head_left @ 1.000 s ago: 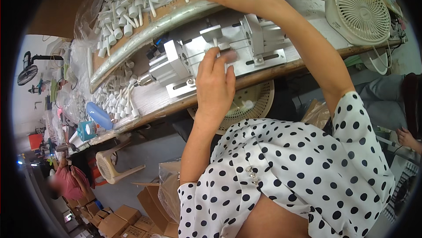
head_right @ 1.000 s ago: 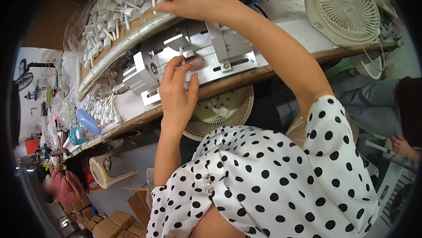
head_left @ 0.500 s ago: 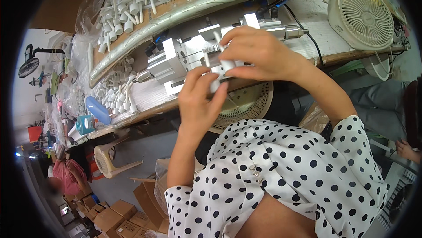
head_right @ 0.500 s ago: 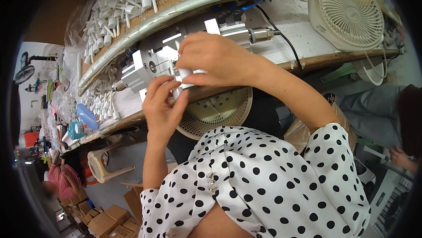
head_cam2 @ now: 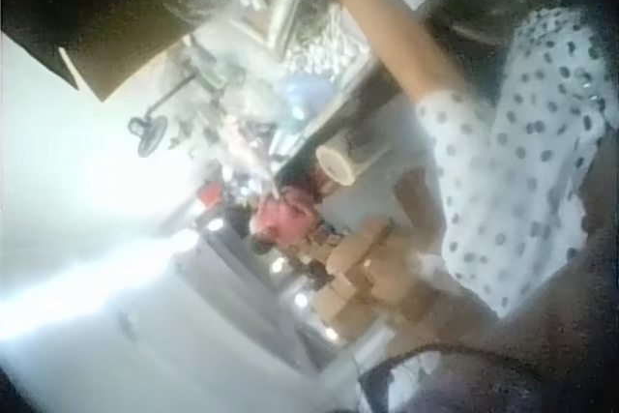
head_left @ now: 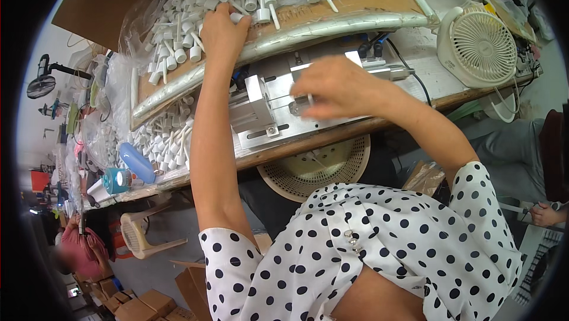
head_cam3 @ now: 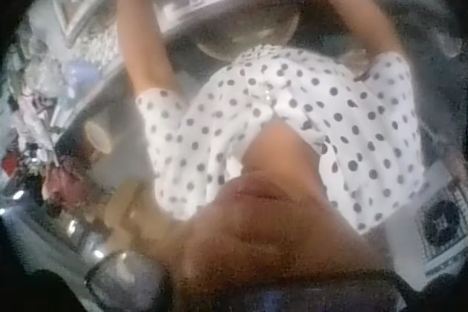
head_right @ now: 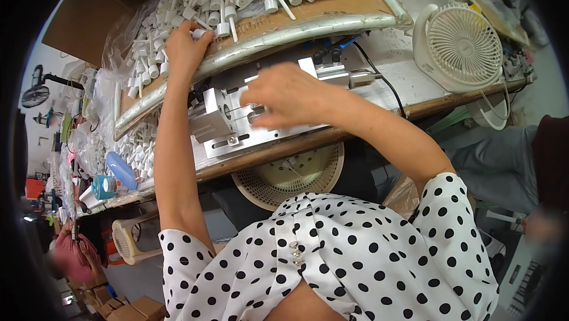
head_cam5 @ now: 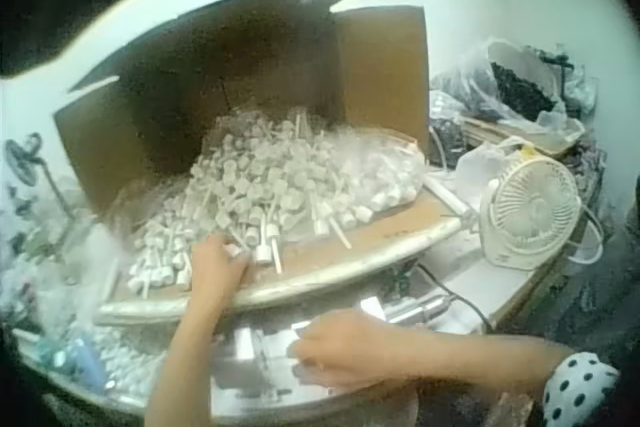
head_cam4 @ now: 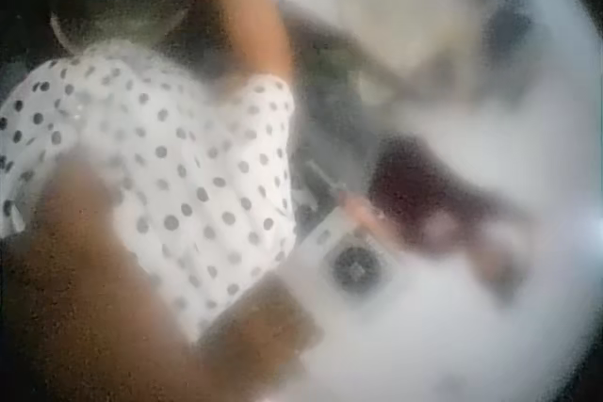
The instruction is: Using a pneumatic fixture to assemble small white plastic spray components.
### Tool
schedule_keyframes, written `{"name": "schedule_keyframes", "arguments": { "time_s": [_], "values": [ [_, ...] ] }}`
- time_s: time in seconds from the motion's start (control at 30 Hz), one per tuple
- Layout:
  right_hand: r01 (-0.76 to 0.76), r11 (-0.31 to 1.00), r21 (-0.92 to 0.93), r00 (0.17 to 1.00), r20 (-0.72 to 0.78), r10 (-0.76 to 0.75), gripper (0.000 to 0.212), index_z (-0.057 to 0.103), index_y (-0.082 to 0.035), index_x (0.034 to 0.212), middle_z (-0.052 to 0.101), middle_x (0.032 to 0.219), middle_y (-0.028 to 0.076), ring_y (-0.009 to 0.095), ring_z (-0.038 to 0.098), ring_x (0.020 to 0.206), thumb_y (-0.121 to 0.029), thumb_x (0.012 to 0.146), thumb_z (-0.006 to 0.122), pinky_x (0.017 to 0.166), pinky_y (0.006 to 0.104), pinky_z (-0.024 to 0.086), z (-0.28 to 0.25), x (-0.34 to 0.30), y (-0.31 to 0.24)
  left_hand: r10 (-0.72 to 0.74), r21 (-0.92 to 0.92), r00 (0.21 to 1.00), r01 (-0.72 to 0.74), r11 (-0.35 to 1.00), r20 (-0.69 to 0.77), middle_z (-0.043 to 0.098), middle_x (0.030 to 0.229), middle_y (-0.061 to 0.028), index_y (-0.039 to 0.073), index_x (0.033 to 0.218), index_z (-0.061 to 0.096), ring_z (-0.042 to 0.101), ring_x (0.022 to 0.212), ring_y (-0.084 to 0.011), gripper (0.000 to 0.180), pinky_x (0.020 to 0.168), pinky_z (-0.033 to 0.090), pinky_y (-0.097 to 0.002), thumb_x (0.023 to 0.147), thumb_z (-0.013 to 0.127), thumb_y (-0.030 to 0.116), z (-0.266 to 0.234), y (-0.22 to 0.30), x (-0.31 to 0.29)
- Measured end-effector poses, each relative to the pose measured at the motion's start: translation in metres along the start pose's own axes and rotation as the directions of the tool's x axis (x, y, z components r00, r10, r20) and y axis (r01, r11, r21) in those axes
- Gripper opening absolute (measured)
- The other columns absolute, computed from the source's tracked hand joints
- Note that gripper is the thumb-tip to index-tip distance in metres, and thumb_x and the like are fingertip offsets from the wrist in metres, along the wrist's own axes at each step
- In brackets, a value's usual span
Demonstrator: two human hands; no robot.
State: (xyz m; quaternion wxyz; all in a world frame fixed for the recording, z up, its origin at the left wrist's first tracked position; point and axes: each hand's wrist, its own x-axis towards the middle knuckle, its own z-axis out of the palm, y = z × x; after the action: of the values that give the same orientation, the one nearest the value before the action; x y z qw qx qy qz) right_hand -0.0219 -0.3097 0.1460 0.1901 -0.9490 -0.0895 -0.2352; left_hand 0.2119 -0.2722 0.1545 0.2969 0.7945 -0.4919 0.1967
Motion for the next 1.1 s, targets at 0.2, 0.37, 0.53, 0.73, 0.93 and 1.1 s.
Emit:
{"name": "schedule_keyframes", "arguments": {
  "time_s": [0.2, 0.37, 0.53, 0.73, 0.93, 1.1],
  "values": [
    [-0.177, 0.922, -0.345, 0.919, -0.392, 0.030, 0.015, 0.060, -0.007, 0.079, 0.060, 0.079, 0.009, 0.029, 0.059, 0.079, -0.020, 0.071, 0.063, 0.066, 0.0409, 0.047, -0.004, 0.078, 0.059, -0.154, -0.331, 0.985, 0.173, 0.928, 0.083, 0.058, 0.080, -0.0113, 0.002, 0.088, 0.066, 0.057, 0.072, -0.0211, 0.033, 0.065, 0.046, -0.0336, 0.067, 0.071, 0.027, -0.038, -0.005, -0.017],
    [-0.230, 0.891, -0.391, 0.940, -0.325, 0.099, 0.021, 0.061, -0.003, 0.083, 0.060, 0.080, 0.014, 0.029, 0.059, 0.077, -0.020, 0.071, 0.061, 0.068, 0.0386, 0.047, 0.007, 0.088, 0.098, -0.062, -0.560, 0.998, 0.067, 0.826, 0.028, 0.053, 0.093, -0.0072, 0.002, 0.092, 0.064, 0.055, 0.072, -0.0123, 0.026, 0.058, 0.047, -0.0223, 0.068, 0.070, 0.006, -0.066, 0.050, -0.093],
    [-0.146, 0.975, 0.167, 0.889, -0.411, 0.203, 0.024, 0.061, 0.001, 0.082, 0.060, 0.078, 0.017, 0.032, 0.057, 0.074, -0.020, 0.071, 0.058, 0.067, 0.0389, 0.045, -0.020, 0.067, 0.065, 0.169, -0.514, 0.972, -0.061, 0.855, 0.165, 0.051, 0.108, -0.0106, 0.000, 0.098, 0.059, 0.057, 0.084, -0.0177, 0.029, 0.061, 0.049, -0.0248, 0.069, 0.065, -0.001, -0.043, 0.087, -0.160],
    [-0.184, 0.948, 0.261, 0.857, -0.429, 0.284, 0.024, 0.063, -0.005, 0.087, 0.060, 0.078, 0.009, 0.020, 0.060, 0.073, -0.022, 0.071, 0.066, 0.065, 0.0318, 0.048, -0.024, 0.012, 0.038, 0.256, -0.364, 0.956, -0.189, 0.912, 0.144, 0.049, 0.111, -0.0181, -0.001, 0.099, 0.055, 0.056, 0.092, -0.0323, 0.031, 0.075, 0.047, -0.0355, 0.069, 0.061, 0.000, -0.025, 0.095, -0.166],
    [-0.194, 0.909, 0.368, 0.841, -0.414, 0.348, 0.020, 0.064, -0.003, 0.085, 0.060, 0.076, 0.007, 0.017, 0.058, 0.070, -0.016, 0.069, 0.067, 0.063, 0.0293, 0.047, -0.033, -0.024, 0.008, 0.231, -0.372, 0.950, -0.141, 0.917, 0.209, 0.049, 0.110, -0.0185, -0.002, 0.100, 0.053, 0.055, 0.093, -0.0327, 0.031, 0.077, 0.047, -0.0366, 0.070, 0.060, 0.001, -0.030, 0.101, -0.167],
    [-0.037, 0.970, 0.239, 0.918, -0.376, 0.128, 0.019, 0.061, -0.003, 0.084, 0.059, 0.076, 0.007, 0.022, 0.056, 0.076, -0.011, 0.067, 0.066, 0.066, 0.0322, 0.046, -0.016, -0.035, 0.005, 0.201, -0.432, 0.968, -0.118, 0.894, 0.152, 0.051, 0.109, -0.0148, -0.001, 0.098, 0.056, 0.056, 0.084, -0.0248, 0.030, 0.068, 0.048, -0.0316, 0.069, 0.063, 0.002, -0.036, 0.093, -0.172]
  ]
}}
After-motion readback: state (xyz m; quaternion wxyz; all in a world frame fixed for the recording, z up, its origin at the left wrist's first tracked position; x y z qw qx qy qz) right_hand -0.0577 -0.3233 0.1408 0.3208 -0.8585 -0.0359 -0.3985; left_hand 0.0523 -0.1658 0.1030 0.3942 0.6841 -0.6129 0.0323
